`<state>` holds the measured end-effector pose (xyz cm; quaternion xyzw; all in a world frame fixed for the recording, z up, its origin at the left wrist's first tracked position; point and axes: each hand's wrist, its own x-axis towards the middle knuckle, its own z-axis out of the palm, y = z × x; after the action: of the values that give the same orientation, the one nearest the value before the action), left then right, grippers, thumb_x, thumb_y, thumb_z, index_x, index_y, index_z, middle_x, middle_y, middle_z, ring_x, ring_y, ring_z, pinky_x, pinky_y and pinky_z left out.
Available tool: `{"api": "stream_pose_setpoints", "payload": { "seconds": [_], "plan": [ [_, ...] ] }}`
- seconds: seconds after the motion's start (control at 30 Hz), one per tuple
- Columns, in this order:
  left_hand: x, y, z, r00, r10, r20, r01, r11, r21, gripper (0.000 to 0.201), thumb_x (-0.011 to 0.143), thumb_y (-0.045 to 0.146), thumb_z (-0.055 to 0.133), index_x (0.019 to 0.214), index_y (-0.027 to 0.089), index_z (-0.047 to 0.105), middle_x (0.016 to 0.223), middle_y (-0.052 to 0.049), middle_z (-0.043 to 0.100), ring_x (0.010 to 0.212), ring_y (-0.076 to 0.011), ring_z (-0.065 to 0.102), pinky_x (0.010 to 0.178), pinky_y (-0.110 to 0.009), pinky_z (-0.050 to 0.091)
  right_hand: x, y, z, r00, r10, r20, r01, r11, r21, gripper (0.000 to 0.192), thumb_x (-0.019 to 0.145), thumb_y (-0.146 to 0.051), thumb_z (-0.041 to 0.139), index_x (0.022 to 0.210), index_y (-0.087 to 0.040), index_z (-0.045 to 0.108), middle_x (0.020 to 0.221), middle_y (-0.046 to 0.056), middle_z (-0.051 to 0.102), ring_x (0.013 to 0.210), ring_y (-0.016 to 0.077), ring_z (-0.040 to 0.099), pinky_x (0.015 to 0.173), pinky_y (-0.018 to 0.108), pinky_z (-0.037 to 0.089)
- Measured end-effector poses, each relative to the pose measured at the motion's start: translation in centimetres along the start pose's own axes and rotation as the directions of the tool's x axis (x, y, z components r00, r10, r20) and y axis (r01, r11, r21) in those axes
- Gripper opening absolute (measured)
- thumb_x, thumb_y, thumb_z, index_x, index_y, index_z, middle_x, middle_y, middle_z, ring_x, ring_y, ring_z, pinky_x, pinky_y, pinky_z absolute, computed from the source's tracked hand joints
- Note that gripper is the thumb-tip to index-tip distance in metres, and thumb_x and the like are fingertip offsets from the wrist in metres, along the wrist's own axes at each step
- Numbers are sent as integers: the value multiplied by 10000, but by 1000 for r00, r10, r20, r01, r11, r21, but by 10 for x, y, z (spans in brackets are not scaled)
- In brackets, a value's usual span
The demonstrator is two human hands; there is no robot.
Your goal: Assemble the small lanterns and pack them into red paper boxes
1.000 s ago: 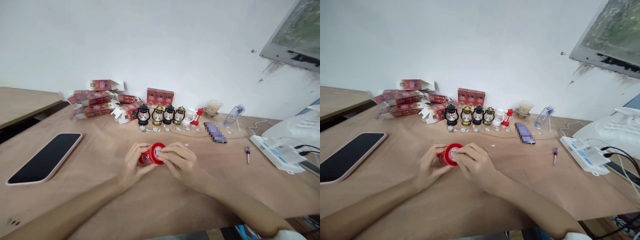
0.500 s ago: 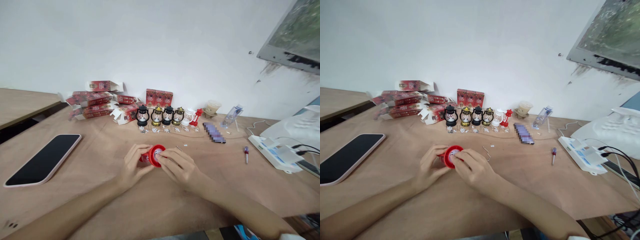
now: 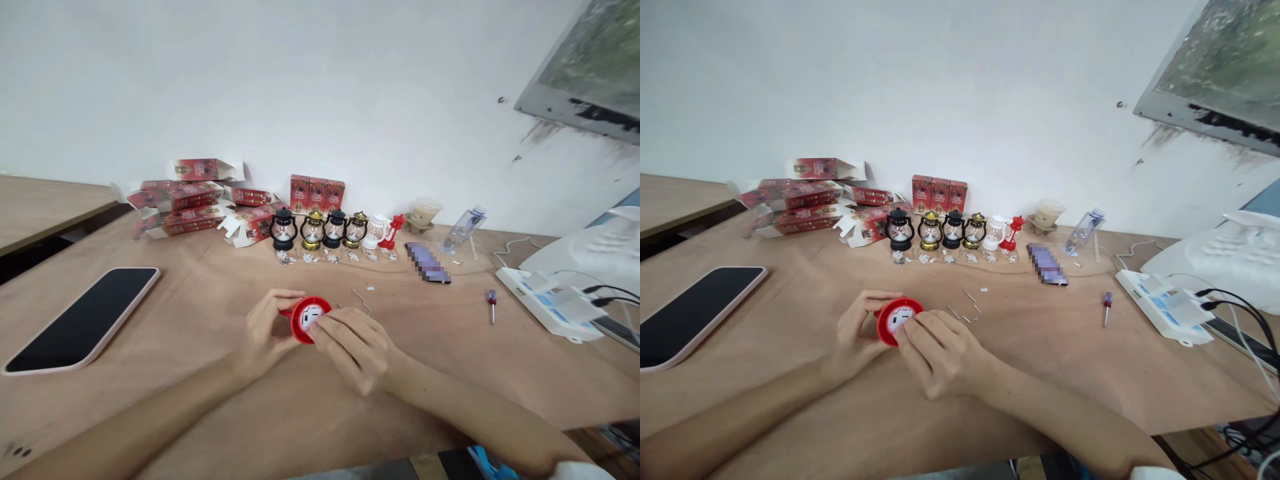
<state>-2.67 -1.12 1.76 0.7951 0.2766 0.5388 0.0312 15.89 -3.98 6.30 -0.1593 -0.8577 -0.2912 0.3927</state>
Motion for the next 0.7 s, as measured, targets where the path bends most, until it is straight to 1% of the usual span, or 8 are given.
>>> {"api": "stream_pose_setpoints", "payload": {
  "seconds": [0.17, 0.3, 0.4, 0.53, 0.6, 0.7],
  "plan": [
    [0, 1, 0, 1000, 7, 22, -6, 1000, -14, 253, 836, 366, 615, 975, 173, 527, 995, -110, 635, 913, -200, 638, 750, -326, 538, 3, -1, -5, 1000, -2, 24, 2, 1000, 0, 103, 809, -49, 563, 824, -65, 664, 786, 105, 709, 720, 181, 647, 658, 292, 576],
    [1, 1, 1, 1000, -1, 18, 1, 1000, -19, 273, 838, 388, 606, 979, 172, 517, 987, -102, 627, 892, -196, 635, 733, -317, 531, 3, -2, -5, 1000, -8, 1, 8, 1000, -12, 88, 803, -50, 569, 811, -56, 657, 769, 108, 702, 708, 182, 642, 640, 293, 566],
    [2, 2, 1, 1000, 1, 9, -1, 1000, -1, 320, 828, 423, 606, 997, 166, 518, 955, -93, 612, 840, -187, 622, 697, -300, 523, -1, -2, -4, 1000, 7, -14, -7, 1000, 12, 88, 802, -53, 569, 827, -49, 653, 790, 120, 698, 744, 195, 643, 652, 305, 559],
    [1, 2, 0, 999, -3, 33, 2, 999, 36, 388, 803, 440, 626, 1045, 152, 531, 926, -88, 570, 819, -192, 586, 673, -294, 514, -5, -2, -7, 1000, -3, -6, 3, 999, 40, 176, 832, -41, 477, 850, -48, 652, 807, 126, 696, 771, 204, 636, 665, 323, 549],
    [0, 3, -1, 998, -6, 55, 4, 999, 47, 382, 810, 418, 621, 1064, 145, 540, 929, -87, 546, 816, -189, 572, 672, -287, 510, -3, -2, -9, 1000, -20, 1, 20, 999, 51, 234, 845, -33, 420, 839, -49, 653, 797, 123, 697, 759, 201, 634, 666, 324, 545],
    [-1, 3, -1, 997, -3, 72, 0, 999, 54, 362, 818, 380, 619, 1083, 141, 557, 934, -83, 518, 804, -178, 560, 668, -273, 506, 3, -2, -11, 1000, -23, 21, 21, 997, 74, 271, 858, -32, 389, 812, -54, 655, 788, 118, 701, 735, 194, 635, 672, 321, 540]
  ]
}}
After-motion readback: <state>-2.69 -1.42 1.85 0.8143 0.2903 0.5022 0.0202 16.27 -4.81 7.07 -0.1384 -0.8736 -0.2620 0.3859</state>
